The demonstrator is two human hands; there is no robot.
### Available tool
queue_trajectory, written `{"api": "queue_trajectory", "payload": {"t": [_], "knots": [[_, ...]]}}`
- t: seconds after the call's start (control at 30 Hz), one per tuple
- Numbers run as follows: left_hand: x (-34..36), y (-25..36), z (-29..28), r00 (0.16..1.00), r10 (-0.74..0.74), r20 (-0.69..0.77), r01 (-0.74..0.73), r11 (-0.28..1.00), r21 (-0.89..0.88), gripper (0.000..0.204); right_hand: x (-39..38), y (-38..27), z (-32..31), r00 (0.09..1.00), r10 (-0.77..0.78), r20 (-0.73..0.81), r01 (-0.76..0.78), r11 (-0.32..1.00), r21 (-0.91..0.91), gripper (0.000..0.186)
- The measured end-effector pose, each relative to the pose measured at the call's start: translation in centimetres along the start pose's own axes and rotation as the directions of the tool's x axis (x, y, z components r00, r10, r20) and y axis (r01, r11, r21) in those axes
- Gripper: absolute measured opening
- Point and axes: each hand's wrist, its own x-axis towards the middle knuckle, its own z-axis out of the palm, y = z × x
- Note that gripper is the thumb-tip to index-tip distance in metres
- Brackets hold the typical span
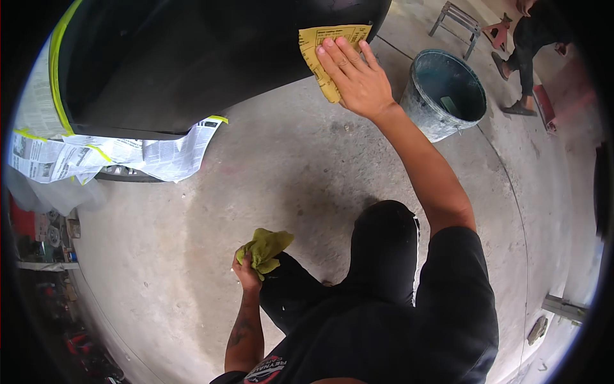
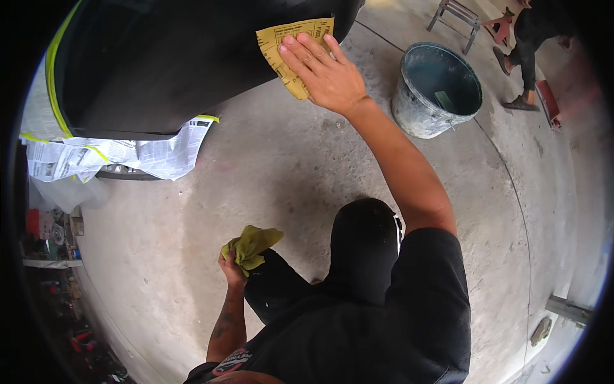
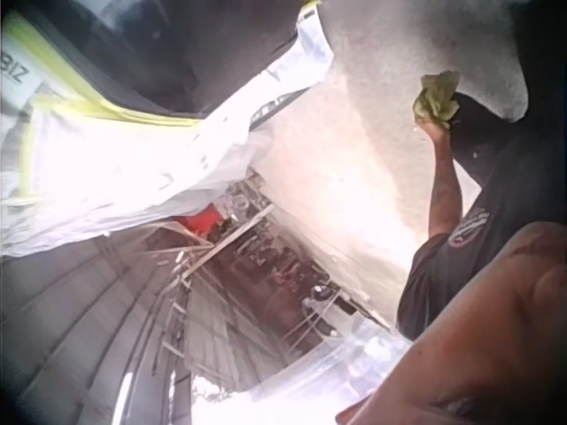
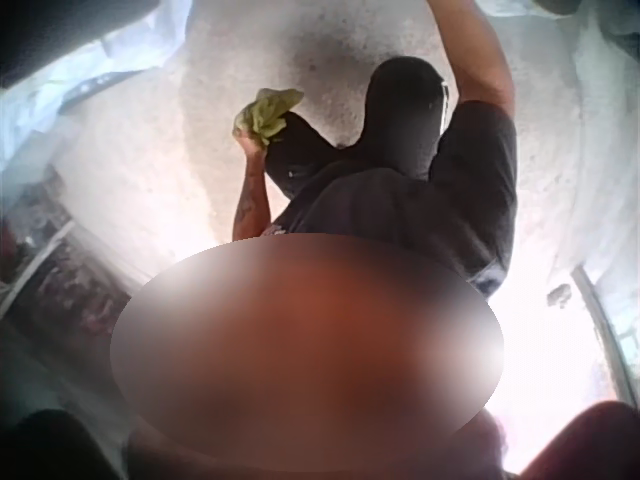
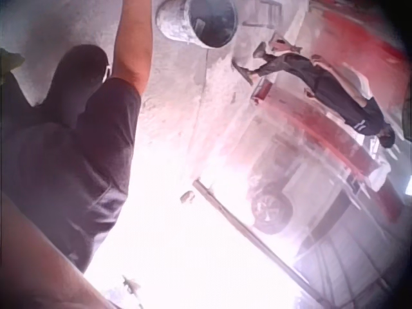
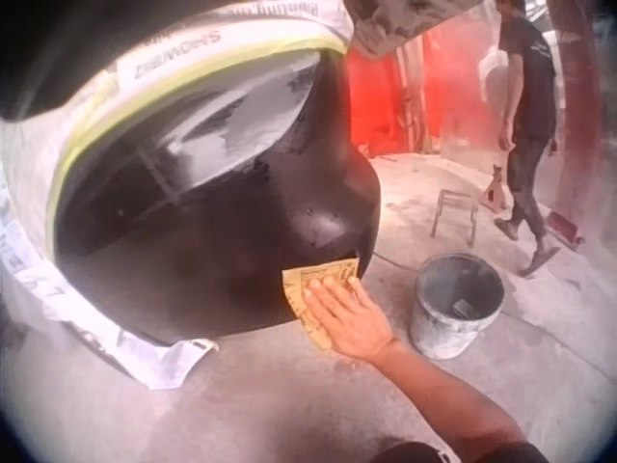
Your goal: Sanding and wiping down a masked vehicle bumper in preparation for painting.
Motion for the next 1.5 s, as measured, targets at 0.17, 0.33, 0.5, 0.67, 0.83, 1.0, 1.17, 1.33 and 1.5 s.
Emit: {"api": "queue_trajectory", "payload": {"t": [0.17, 0.33, 0.5, 0.67, 0.83, 1.0, 1.17, 1.33, 1.5], "knots": [[1.4, -1.5, 0.1, 1.000, 0.007, 0.001, -0.007, 0.996, 0.090, 0.029, 2.8, -4.9, 1.2, 0.986, -0.154, 0.058, 0.142, 0.974, 0.177, 0.062], [0.8, -0.6, -0.4, 0.999, 0.027, -0.036, -0.023, 0.996, 0.090, 0.027, 1.5, -0.6, -0.5, 0.996, -0.073, 0.047, 0.076, 0.994, -0.073, 0.068], [0.0, 0.7, -0.2, 1.000, 0.022, -0.023, -0.019, 0.992, 0.126, 0.024, -7.4, 7.2, -4.8, 0.703, 0.711, 0.007, -0.666, 0.655, 0.357, 0.057], [-0.4, 2.9, 2.3, 0.978, 0.209, 0.026, -0.206, 0.921, 0.331, 0.021, -14.5, 15.5, -4.6, 0.178, 0.983, 0.050, -0.715, 0.095, 0.693, 0.043], [-0.2, 5.0, 6.4, 0.930, 0.325, 0.175, -0.366, 0.867, 0.337, 0.019, -18.3, 24.2, -3.4, -0.008, 0.952, 0.307, -0.811, -0.186, 0.555, 0.075], [-1.1, 10.9, 11.0, 0.948, 0.218, 0.233, -0.248, 0.963, 0.106, 0.020, -15.5, 13.6, -2.4, 0.358, 0.905, 0.232, -0.751, 0.131, 0.647, 0.072], [-0.4, 17.9, 19.8, 0.947, 0.184, 0.263, -0.133, 0.971, -0.198, 0.024, -7.9, -6.0, -8.3, 0.637, -0.172, 0.751, -0.771, -0.120, 0.626, 0.059], [0.9, 22.1, 25.8, 0.948, 0.291, 0.126, -0.240, 0.918, -0.316, 0.025, -6.4, -9.2, -10.6, 0.559, -0.331, 0.760, -0.666, -0.726, 0.173, 0.075], [0.9, 19.1, 28.2, 0.657, 0.754, -0.012, -0.733, 0.642, 0.227, 0.025, -7.6, -12.7, -13.0, 0.475, -0.253, 0.843, -0.528, -0.848, 0.042, 0.087]]}}
